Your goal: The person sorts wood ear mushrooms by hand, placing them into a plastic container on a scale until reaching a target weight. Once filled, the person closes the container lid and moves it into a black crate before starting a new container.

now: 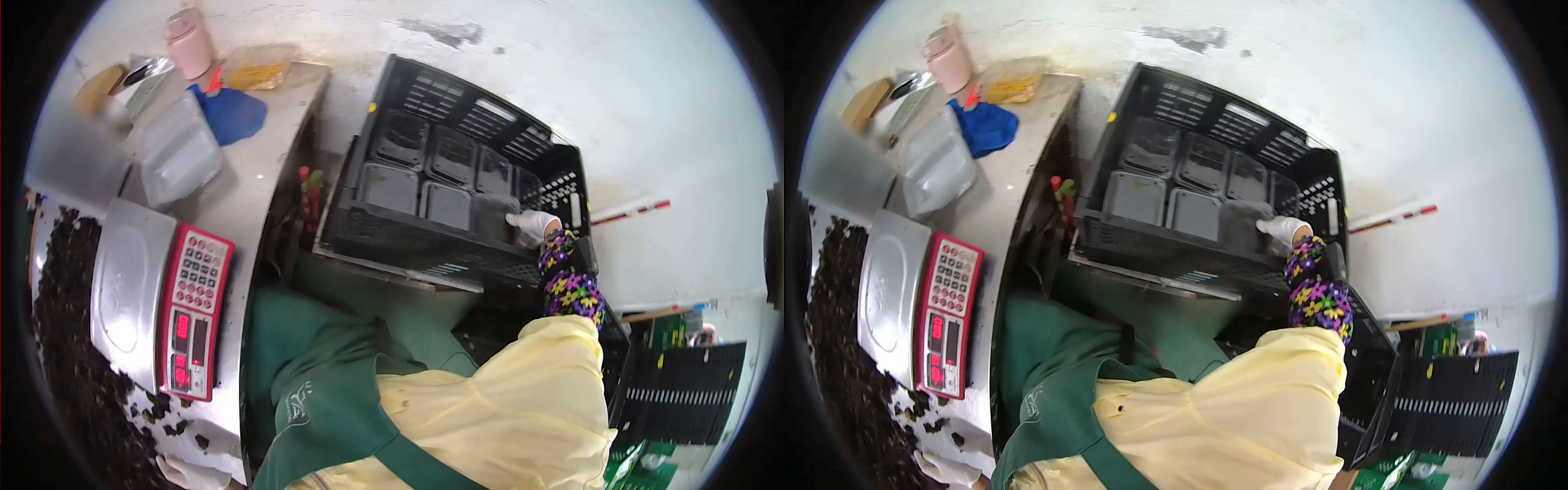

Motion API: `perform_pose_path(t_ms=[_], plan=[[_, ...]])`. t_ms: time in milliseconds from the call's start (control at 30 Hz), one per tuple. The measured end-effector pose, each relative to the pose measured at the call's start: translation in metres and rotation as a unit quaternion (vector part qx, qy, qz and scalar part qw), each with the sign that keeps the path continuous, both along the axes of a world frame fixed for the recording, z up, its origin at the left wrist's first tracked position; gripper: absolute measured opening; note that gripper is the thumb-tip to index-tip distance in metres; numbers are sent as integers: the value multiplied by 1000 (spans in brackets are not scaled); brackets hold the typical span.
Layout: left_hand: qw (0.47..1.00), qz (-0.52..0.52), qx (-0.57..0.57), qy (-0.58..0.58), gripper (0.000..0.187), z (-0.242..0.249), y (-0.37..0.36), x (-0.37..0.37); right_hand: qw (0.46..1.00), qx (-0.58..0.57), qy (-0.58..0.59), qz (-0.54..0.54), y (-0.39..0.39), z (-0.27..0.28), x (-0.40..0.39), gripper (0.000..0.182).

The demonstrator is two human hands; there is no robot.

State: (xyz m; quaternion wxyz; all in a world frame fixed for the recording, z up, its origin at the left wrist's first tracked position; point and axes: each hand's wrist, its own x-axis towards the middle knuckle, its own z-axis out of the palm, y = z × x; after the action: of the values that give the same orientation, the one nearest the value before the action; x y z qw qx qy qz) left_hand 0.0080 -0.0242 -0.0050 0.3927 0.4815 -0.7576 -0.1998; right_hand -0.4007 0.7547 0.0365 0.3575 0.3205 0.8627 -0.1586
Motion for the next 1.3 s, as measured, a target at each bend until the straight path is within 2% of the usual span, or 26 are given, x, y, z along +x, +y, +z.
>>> perform_pose_path(t_ms=[67, 133, 167, 200, 267, 333, 367, 400, 500, 533, 567, 600, 667, 733, 833, 867, 933, 967, 1000, 1033, 1100, 1133, 1167, 1200, 1267, 1300], plan=[[993, 58, -23, -98, 40, -3, 4, 30, 956, 233, -1, 179, -48, 27, -24, 54], [993, 92, -11, -74, 38, -10, 21, 40, 910, 284, 171, 251, -79, 31, -69, 50], [994, 103, 9, -34, 38, -18, 27, 36, 877, 146, 329, 318, -108, 39, -89, 40], [994, 106, 29, 14, 37, -25, 34, 34, 807, -6, 467, 362, -144, 55, -107, 30], [984, 116, 67, 116, 36, -36, 43, 29, 696, -135, 558, 431, -259, 95, -126, 16], [976, 123, 84, 161, 35, -43, 54, 25, 643, -214, 568, 467, -360, 118, -125, 14], [979, 147, 69, 122, 32, -43, 60, 25, 630, -246, 533, 509, -413, 111, -130, 15], [980, 172, 55, 82, 30, -41, 67, 25, 556, -253, 519, 598, -453, 86, -154, 21], [967, 254, 4, 24, 25, -49, 79, 42, 448, -262, 460, 720, -554, -10, -198, 35], [965, 261, -17, -2, 24, -48, 83, 48, 468, -196, 429, 747, -573, -43, -207, 39], [964, 258, -11, 60, 24, -36, 94, 61, 451, -96, 441, 769, -552, 4, -206, 35], [961, 264, -11, 76, 24, -28, 97, 64, 498, -18, 390, 775, -564, 2, -207, 27], [952, 288, -14, 101, 24, -24, 99, 69, 488, 16, 390, 781, -573, -4, -208, 21], [962, 270, -48, 12, 22, -24, 99, 77, 450, 1, 432, 782, -567, -10, -214, 23], [980, 193, -44, 18, 24, -17, 77, 64, 526, -28, 455, 718, -551, 16, -214, 22], [986, 160, -45, 8, 26, -9, 67, 56, 525, -29, 452, 720, -549, 16, -227, 22], [995, 96, -31, 3, 26, 2, 45, 31, 689, -270, 363, 566, -543, 18, -255, 25], [996, 82, -20, -1, 26, -2, 32, 20, 688, -266, 366, 568, -538, 25, -250, 25], [998, 67, -9, -5, 25, -6, 20, 10, 719, -425, 425, 349, -532, 33, -240, 26], [998, 67, -6, 1, 25, -8, 11, 2, 693, -553, 452, 104, -531, 47, -224, 27], [992, 38, -17, -115, 19, -13, -3, -10, 672, -530, 499, 139, -541, 87, -143, 29], [993, 37, -14, -113, 19, -17, -7, -11, 649, -507, 542, 169, -547, 104, -98, 31], [993, 26, -8, -116, 17, -25, -11, -9, 663, -449, 568, 190, -555, 114, -65, 30], [993, 13, -2, -119, 15, -29, -14, -8, 662, -447, 570, 191, -552, 109, -55, 30], [995, 29, 6, -95, 11, -30, -10, -5, 603, -451, 545, 370, -538, 85, -40, 18], [996, 38, 51, -56, 12, -29, -8, -1, 605, -450, 544, 368, -543, 81, -20, 18]])
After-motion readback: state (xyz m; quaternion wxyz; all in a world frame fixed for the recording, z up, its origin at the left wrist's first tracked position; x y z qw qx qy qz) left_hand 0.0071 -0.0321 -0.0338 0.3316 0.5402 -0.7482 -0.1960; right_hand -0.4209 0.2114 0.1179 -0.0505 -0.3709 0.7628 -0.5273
